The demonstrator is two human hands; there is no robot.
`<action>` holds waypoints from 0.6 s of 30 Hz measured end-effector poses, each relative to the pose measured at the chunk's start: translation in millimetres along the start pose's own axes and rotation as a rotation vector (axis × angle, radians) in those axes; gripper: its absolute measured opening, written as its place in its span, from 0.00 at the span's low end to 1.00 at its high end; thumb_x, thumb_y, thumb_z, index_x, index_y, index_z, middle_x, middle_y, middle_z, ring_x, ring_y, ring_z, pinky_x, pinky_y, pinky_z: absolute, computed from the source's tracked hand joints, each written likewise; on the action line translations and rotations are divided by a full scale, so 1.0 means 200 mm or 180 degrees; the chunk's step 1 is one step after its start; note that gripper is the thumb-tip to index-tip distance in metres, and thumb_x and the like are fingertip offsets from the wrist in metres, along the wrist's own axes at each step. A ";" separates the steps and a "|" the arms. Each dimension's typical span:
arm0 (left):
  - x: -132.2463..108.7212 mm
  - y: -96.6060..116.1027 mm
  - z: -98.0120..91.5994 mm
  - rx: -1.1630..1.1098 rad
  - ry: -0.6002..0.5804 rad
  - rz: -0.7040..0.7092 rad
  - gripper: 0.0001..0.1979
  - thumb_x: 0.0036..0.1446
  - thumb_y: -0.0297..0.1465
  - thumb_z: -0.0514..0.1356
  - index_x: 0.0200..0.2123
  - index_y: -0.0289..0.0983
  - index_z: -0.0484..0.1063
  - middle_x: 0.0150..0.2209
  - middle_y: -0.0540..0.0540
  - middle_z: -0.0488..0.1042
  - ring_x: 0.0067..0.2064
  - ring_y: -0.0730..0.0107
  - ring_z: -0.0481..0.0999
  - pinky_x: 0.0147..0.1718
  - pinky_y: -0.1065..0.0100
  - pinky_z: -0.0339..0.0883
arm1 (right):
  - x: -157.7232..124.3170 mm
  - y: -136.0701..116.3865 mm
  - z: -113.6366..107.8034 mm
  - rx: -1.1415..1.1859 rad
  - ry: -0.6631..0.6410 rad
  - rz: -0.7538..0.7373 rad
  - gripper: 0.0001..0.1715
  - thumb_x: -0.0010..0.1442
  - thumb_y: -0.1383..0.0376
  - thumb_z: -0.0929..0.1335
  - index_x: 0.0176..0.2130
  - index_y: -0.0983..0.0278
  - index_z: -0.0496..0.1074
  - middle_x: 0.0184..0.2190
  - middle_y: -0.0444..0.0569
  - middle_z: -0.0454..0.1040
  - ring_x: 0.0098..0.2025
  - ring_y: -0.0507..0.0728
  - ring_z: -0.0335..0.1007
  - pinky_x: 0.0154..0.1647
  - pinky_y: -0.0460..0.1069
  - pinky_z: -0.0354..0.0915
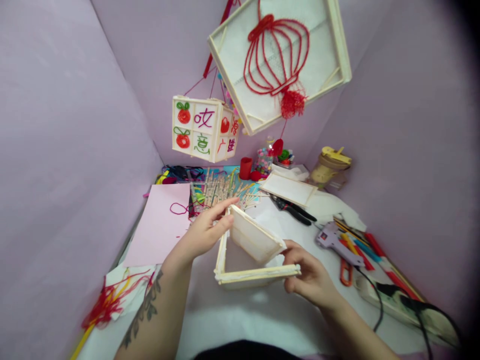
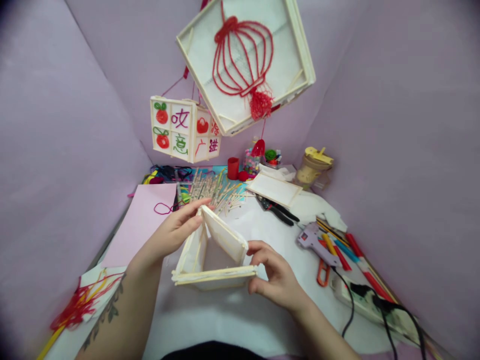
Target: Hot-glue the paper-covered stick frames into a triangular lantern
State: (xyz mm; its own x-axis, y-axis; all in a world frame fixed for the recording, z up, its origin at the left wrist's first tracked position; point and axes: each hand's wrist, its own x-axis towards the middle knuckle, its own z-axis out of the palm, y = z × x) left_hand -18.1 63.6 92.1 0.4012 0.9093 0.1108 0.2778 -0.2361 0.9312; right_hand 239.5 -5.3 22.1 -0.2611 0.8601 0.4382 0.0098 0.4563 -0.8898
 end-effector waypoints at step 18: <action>-0.02 -0.01 0.00 -0.0477 0.0023 0.0110 0.35 0.62 0.53 0.46 0.64 0.38 0.57 0.63 0.38 0.62 0.63 0.54 0.62 0.61 0.53 0.56 | 0.03 0.06 0.03 0.0207 0.0188 0.0155 0.16 0.55 0.53 0.73 0.42 0.55 0.72 0.34 0.47 0.71 0.36 0.56 0.69 0.36 0.49 0.68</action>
State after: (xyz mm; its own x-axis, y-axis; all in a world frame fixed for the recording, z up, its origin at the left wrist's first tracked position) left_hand -20.0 60.4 90.0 0.4019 0.9040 0.1455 0.1305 -0.2139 0.9681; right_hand 233.0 4.7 13.7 -0.2046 0.8938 0.3991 -0.0421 0.3993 -0.9158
